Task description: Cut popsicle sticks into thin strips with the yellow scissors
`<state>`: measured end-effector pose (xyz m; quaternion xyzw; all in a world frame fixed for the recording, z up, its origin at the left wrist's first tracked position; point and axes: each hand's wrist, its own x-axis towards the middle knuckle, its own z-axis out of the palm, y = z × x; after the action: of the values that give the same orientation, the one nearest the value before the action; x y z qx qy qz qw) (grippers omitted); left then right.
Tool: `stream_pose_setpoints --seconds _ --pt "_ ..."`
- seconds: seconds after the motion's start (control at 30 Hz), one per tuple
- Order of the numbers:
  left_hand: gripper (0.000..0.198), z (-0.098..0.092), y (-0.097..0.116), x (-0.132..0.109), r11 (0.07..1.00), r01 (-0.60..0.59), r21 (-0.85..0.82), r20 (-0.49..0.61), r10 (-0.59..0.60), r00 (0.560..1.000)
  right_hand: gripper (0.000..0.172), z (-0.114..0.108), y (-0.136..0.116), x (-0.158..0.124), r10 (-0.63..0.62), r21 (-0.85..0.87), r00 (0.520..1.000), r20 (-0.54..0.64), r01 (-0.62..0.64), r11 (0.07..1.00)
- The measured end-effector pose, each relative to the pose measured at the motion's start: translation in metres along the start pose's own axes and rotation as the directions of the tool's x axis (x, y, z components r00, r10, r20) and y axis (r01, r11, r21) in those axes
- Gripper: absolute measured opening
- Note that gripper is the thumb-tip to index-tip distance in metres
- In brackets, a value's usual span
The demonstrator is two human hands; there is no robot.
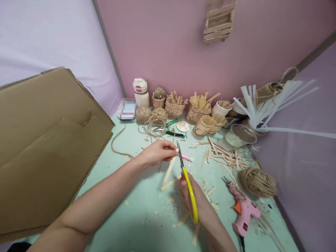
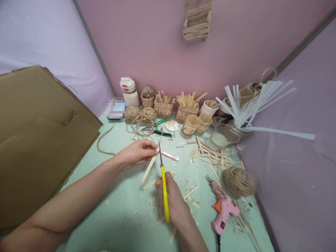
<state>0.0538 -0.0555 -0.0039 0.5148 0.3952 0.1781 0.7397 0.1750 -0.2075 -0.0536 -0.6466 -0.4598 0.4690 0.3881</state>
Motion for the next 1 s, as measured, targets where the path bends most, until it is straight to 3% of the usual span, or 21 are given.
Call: stream_pose_setpoints --seconds 0.23,0.67,1.0 --pt "0.024 -0.014 0.002 0.000 0.994 -0.025 0.108 0.072 0.017 0.997 0.035 -0.004 -0.003 0.001 -0.041 -0.045 0.997 0.072 0.045 0.998" --pt "0.026 -0.026 0.009 0.000 0.941 -0.092 0.327 0.113 0.057 0.992 0.032 -0.007 0.002 0.001 0.010 0.028 0.993 0.118 -0.013 1.000" --pt "0.019 -0.039 0.012 0.000 0.885 -0.159 0.438 0.200 0.077 0.977 0.030 -0.014 -0.009 0.002 0.055 -0.068 0.990 0.128 -0.046 0.997"
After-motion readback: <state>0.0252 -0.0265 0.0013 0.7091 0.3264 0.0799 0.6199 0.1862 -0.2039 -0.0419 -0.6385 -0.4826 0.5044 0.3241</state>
